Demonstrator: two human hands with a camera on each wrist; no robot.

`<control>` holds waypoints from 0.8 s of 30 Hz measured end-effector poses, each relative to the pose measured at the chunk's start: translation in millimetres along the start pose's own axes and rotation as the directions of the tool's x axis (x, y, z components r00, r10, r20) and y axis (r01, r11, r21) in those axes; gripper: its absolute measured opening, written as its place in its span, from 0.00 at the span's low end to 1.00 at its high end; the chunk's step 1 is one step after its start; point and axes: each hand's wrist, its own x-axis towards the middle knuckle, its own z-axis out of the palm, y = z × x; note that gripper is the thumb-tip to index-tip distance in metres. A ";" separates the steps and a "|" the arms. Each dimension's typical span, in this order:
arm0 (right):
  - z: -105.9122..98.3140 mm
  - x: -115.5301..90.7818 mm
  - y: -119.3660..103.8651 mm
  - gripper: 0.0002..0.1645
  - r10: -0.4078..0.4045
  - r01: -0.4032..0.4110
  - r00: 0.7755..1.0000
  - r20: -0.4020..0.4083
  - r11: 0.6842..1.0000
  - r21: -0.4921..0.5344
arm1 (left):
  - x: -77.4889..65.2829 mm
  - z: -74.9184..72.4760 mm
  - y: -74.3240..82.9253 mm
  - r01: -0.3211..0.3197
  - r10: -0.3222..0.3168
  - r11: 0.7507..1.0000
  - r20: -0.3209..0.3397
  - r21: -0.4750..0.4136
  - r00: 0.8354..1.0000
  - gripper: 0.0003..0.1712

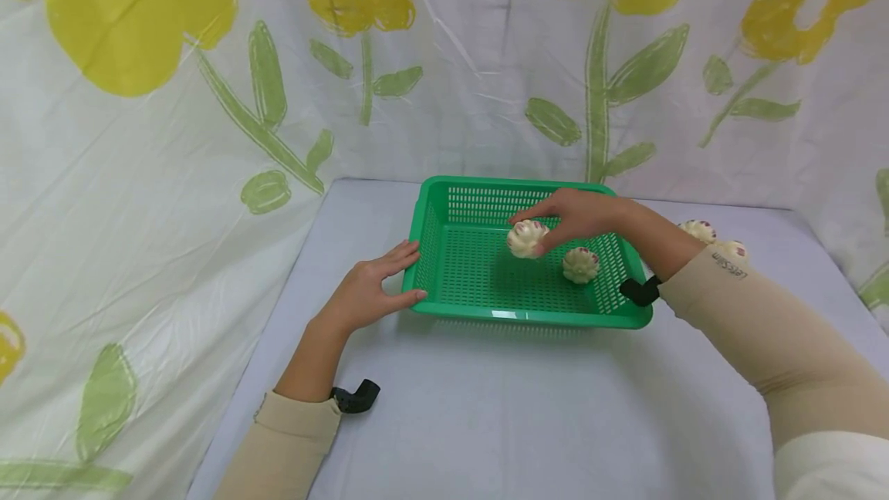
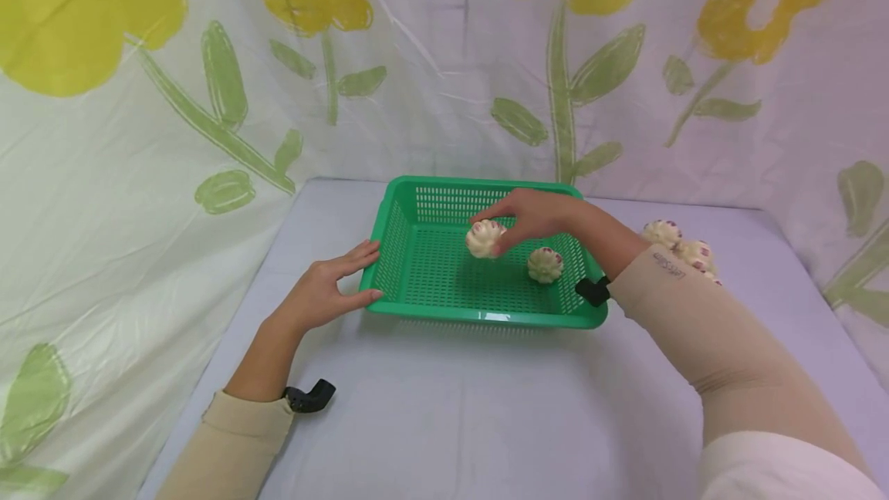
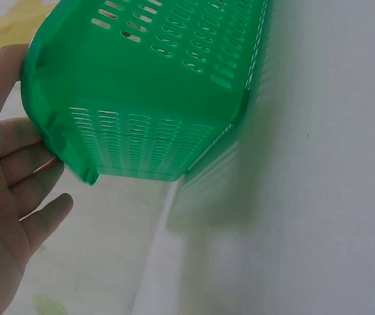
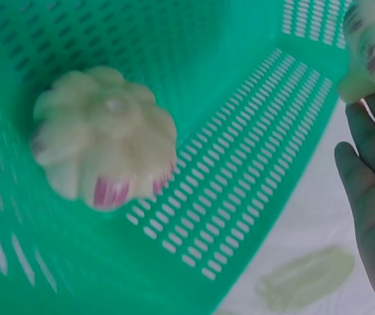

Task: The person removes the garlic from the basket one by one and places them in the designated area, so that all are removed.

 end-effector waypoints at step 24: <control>-28.9 -121.1 43.6 0.39 0.294 -0.298 0.891 -0.346 0.954 0.043 | 0.8 1.3 -1.6 -0.023 0.023 1.000 -0.007 -0.009 1.000 0.40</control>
